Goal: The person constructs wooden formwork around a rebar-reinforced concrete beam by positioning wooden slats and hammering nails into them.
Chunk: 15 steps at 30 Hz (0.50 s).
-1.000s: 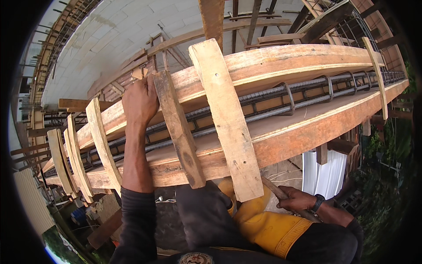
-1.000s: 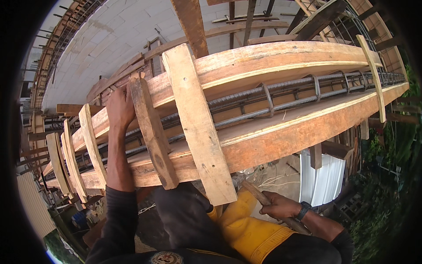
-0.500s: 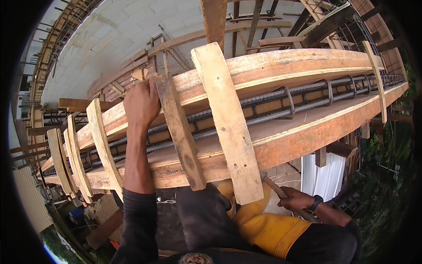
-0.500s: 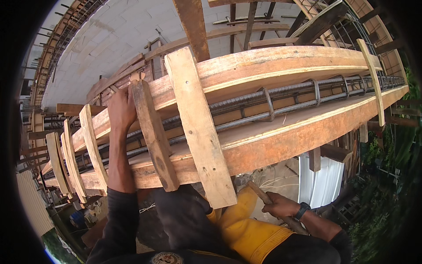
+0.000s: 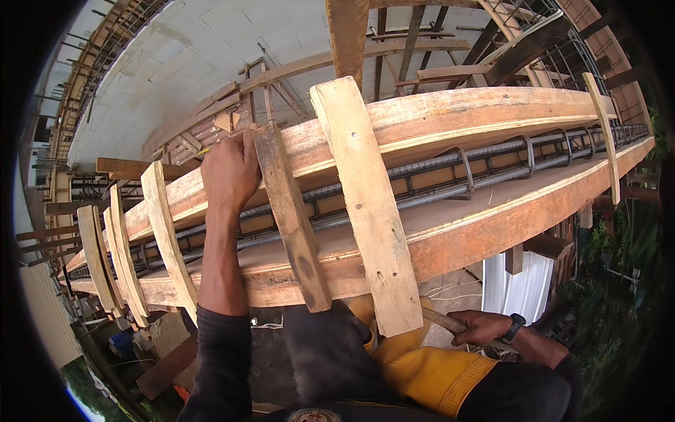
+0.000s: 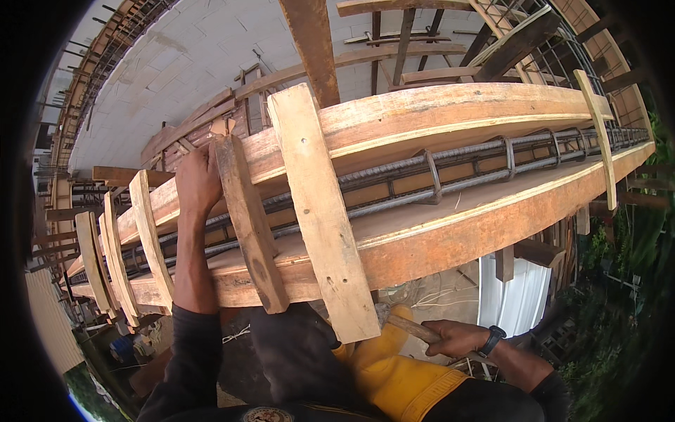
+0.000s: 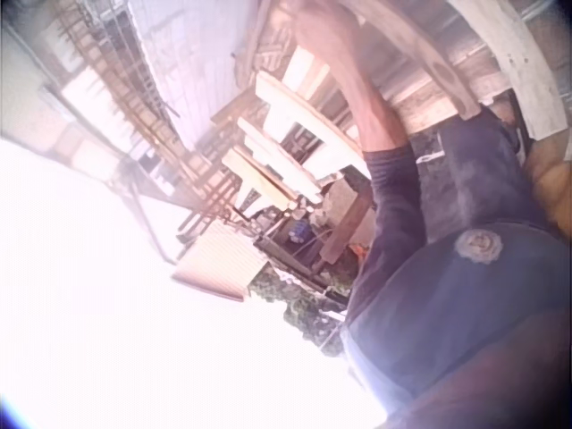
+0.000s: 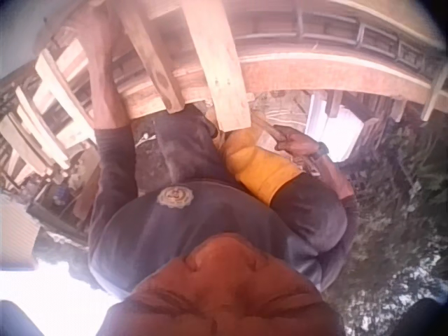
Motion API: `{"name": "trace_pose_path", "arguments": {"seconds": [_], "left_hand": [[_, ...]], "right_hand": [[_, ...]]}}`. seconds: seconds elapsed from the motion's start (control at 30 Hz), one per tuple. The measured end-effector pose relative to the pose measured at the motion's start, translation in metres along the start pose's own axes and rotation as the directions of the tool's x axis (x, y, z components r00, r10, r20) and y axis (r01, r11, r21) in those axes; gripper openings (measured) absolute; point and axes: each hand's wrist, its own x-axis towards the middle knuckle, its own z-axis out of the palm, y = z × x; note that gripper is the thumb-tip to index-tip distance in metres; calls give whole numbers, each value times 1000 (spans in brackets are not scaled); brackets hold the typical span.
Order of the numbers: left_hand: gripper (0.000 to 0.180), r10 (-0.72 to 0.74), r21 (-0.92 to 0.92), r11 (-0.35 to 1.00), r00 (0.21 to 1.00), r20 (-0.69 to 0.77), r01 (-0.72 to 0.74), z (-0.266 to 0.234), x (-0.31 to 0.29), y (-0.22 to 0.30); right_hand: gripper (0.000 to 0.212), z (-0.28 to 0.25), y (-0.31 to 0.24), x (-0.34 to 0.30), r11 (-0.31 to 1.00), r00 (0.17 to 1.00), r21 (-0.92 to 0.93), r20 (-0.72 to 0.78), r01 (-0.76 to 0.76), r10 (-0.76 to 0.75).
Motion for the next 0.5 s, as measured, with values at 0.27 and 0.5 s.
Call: {"name": "trace_pose_path", "arguments": {"seconds": [0.27,0.5], "left_hand": [[47,2,-19,1000,1000,-23,-3,0,0,0],[47,1,9,1000,1000,11,-1,2,-4,-5]], "right_hand": [[46,1,-27,-1,998,998,14,-18,64,-63],[44,10,-37,-7,992,995,73,-7,103,-103]]}}
